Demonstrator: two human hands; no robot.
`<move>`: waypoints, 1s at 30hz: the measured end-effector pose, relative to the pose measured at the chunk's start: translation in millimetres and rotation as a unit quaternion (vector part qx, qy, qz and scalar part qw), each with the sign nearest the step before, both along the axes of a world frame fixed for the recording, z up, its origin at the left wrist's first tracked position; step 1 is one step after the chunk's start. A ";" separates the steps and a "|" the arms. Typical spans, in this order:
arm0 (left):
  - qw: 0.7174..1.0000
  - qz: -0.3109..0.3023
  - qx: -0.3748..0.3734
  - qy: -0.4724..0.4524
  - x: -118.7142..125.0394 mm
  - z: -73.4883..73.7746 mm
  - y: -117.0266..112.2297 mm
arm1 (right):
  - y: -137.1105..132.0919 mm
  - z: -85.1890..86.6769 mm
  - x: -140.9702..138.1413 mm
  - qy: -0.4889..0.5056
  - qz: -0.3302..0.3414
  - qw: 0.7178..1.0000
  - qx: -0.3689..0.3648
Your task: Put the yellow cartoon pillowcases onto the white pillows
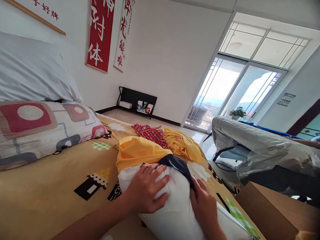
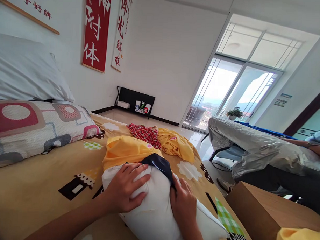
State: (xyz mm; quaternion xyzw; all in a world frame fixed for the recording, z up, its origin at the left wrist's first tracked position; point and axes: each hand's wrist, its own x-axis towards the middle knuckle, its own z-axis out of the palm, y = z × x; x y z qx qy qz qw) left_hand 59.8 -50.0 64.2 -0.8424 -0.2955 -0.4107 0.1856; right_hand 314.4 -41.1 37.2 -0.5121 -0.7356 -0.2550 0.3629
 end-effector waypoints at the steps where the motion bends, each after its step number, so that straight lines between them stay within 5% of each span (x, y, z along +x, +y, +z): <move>1: 1.000 -0.001 0.001 -0.012 -0.4 -1.4 1.1 | -2.0 1.4 -1.3 0.002 0.008 0.999 0.045; 4: 0.999 -0.026 0.001 -0.039 -5.6 -3.8 0.1 | -8.0 6.0 -4.6 0.006 0.051 0.989 0.139; 9: 0.990 -0.046 -0.036 -0.132 -7.8 -1.5 -3.9 | -11.0 7.5 -3.4 0.045 0.132 0.981 0.133; 13: 0.980 0.040 -0.104 -0.166 -0.4 15.0 -6.2 | -5.0 1.6 -3.2 0.057 0.101 0.980 0.160; 17: 0.976 0.035 -0.175 -0.126 6.7 33.2 -6.7 | 2.2 -2.0 -5.2 0.041 0.066 0.975 0.207; 23: 0.988 0.046 -0.084 -0.117 13.2 22.4 2.3 | 10.2 -2.6 -0.5 0.001 0.084 0.983 0.165; 27: 0.984 0.084 -0.141 -0.072 15.2 20.9 9.4 | 6.7 -1.8 2.1 0.034 0.084 0.981 0.171; 30: 0.973 0.109 -0.197 -0.050 19.9 27.6 12.1 | -13.0 15.9 -10.2 0.043 0.053 0.981 0.182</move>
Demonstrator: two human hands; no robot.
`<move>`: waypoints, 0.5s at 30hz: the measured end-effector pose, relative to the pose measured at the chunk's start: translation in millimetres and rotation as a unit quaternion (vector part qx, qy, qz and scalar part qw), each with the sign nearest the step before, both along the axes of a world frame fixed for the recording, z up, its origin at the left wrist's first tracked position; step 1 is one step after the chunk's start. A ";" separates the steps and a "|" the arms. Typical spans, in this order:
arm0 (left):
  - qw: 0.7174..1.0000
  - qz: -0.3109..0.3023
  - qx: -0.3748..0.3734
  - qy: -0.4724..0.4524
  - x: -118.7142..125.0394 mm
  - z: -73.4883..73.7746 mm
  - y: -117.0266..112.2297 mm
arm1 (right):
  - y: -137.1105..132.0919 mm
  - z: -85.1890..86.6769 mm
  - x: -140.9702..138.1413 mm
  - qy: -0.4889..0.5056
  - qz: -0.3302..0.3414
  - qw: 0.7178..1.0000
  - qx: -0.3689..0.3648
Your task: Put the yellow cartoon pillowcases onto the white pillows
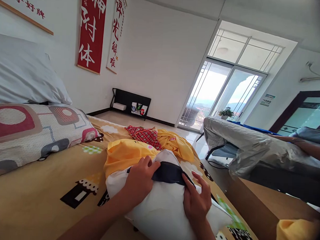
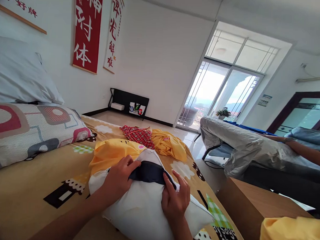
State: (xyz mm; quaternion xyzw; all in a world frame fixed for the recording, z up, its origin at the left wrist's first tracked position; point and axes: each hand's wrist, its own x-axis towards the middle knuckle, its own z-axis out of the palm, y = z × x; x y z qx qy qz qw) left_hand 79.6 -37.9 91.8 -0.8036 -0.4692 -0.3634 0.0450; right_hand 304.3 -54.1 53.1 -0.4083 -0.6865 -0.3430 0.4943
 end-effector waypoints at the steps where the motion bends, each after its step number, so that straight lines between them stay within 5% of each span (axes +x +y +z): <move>1: 1.000 0.008 -0.010 0.000 2.5 2.2 0.3 | -9.3 8.8 -8.7 -0.001 -0.018 1.000 -0.007; 5: 1.000 0.008 -0.012 -0.008 12.8 6.1 0.9 | -33.3 34.6 -56.8 -0.002 -0.044 0.994 -0.098; 8: 0.996 -0.037 0.014 -0.076 5.6 3.0 4.0 | -18.0 28.3 -79.7 -0.003 -0.044 0.991 -0.124; 13: 0.951 -0.226 0.055 -0.203 -56.2 -10.0 7.7 | 14.1 5.7 -72.8 -0.037 0.037 0.984 -0.172; 15: 0.955 -0.182 0.055 -0.226 -82.6 -13.7 7.2 | 14.2 3.8 -68.6 -0.052 0.056 0.981 -0.180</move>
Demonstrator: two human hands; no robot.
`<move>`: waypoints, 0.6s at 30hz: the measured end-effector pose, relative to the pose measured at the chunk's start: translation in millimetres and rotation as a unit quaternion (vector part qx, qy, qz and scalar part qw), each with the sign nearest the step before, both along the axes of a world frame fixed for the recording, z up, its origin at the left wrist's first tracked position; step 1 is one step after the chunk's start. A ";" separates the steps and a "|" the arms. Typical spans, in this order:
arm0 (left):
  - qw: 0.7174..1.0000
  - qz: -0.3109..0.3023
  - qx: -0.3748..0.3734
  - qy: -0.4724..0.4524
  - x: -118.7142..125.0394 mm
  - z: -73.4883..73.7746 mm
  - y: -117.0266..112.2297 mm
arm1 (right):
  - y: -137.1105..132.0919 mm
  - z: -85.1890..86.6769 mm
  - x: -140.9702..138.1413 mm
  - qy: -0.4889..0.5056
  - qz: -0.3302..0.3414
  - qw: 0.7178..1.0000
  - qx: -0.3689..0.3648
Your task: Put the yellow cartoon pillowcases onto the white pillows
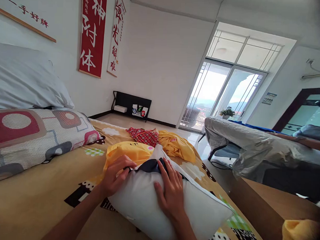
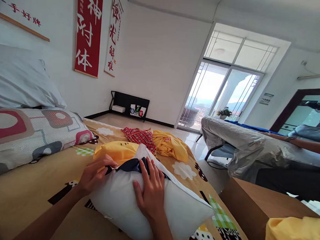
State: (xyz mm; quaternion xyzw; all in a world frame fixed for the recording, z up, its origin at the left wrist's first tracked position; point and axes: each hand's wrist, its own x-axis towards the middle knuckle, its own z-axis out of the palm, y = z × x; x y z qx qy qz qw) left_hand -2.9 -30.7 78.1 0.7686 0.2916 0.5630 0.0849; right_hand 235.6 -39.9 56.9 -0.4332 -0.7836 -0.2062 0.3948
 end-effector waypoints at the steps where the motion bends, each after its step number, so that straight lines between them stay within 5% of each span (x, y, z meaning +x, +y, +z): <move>1: 0.999 0.047 -0.023 0.000 -9.6 -0.5 0.2 | -1.5 0.1 0.8 -0.002 0.005 1.000 0.002; 4: 0.978 0.130 -0.123 0.102 -21.8 2.6 5.6 | -6.3 0.9 -0.6 0.003 0.003 1.000 0.011; 8: 0.940 0.097 -0.192 0.266 -16.4 8.3 22.1 | -9.1 0.1 -3.5 -0.004 -0.006 1.000 0.015; 13: 0.913 0.117 -0.230 0.315 -12.3 15.1 36.2 | -10.1 2.1 0.7 -0.016 -0.017 1.000 0.010; 18: 0.920 0.052 -0.214 0.323 -11.8 25.8 34.4 | -3.6 6.4 9.4 -0.004 -0.037 0.999 -0.002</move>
